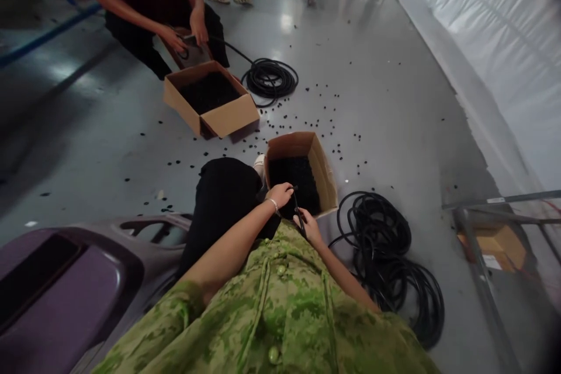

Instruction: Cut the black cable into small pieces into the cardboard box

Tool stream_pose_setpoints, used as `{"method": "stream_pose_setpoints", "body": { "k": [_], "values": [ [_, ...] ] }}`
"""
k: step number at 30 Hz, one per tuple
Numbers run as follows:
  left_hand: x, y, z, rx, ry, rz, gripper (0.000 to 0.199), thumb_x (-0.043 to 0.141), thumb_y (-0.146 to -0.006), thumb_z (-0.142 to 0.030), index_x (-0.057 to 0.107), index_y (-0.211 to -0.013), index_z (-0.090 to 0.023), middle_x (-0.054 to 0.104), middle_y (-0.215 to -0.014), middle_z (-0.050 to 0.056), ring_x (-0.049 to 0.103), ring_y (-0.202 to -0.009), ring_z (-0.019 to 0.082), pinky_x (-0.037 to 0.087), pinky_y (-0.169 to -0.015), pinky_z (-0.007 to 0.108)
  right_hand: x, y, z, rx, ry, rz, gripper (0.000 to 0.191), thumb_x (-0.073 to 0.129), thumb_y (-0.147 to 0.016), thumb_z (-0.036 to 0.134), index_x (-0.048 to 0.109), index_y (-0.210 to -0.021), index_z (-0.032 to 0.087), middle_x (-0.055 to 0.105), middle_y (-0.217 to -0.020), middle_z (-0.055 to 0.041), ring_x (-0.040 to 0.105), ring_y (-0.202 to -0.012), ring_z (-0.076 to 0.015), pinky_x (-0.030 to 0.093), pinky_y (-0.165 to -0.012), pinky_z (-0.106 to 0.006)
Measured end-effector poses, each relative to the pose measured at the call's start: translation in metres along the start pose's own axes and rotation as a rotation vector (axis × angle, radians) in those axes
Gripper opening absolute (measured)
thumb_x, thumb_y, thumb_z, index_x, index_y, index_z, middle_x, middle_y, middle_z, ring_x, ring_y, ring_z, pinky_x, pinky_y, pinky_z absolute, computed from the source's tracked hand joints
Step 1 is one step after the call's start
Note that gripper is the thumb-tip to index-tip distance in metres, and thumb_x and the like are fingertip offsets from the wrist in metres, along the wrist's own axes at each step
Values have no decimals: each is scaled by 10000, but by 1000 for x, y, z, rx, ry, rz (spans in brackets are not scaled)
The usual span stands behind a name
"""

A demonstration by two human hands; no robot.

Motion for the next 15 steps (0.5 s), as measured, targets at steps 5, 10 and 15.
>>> {"method": "stream_pose_setpoints", "body": {
  "k": [5, 10, 15],
  "values": [
    [2, 0, 1, 10, -3, 26, 337, 495, -955, -311, 674, -1219, -203, 741, -1009, 59, 654, -897, 162, 465, -812, 247, -1, 2, 1, 11, -46, 20, 491, 645, -826, 471, 648, -1185, 136, 675, -814, -32, 587, -655, -128, 463, -609, -223],
    [4, 2, 0, 44, -22, 53, 340, 489, -954, -308, 676, -1214, -193, 741, -1000, 59, 654, -885, 160, 465, -793, 238, -1, 2, 5, -30, -65, 29, 462, 638, -837, 463, 643, -1174, 147, 667, -775, -24, 578, -624, -123, 458, -588, -217],
    [4, 4, -2, 52, -44, 70, 329, 476, -953, -317, 681, -1186, -207, 739, -1005, 43, 661, -895, 157, 471, -784, 230, -2, 3, 7, 40, -38, 75, 526, 628, -828, 500, 610, -1220, 151, 659, -833, -41, 590, -672, -146, 469, -602, -241]
  ]
}}
Point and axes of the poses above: each hand's wrist, its own y-axis away from the middle knuckle, its own x-axis out of the palm, z = x × y, the point moved 2 cm from there along -y, towards the middle knuckle
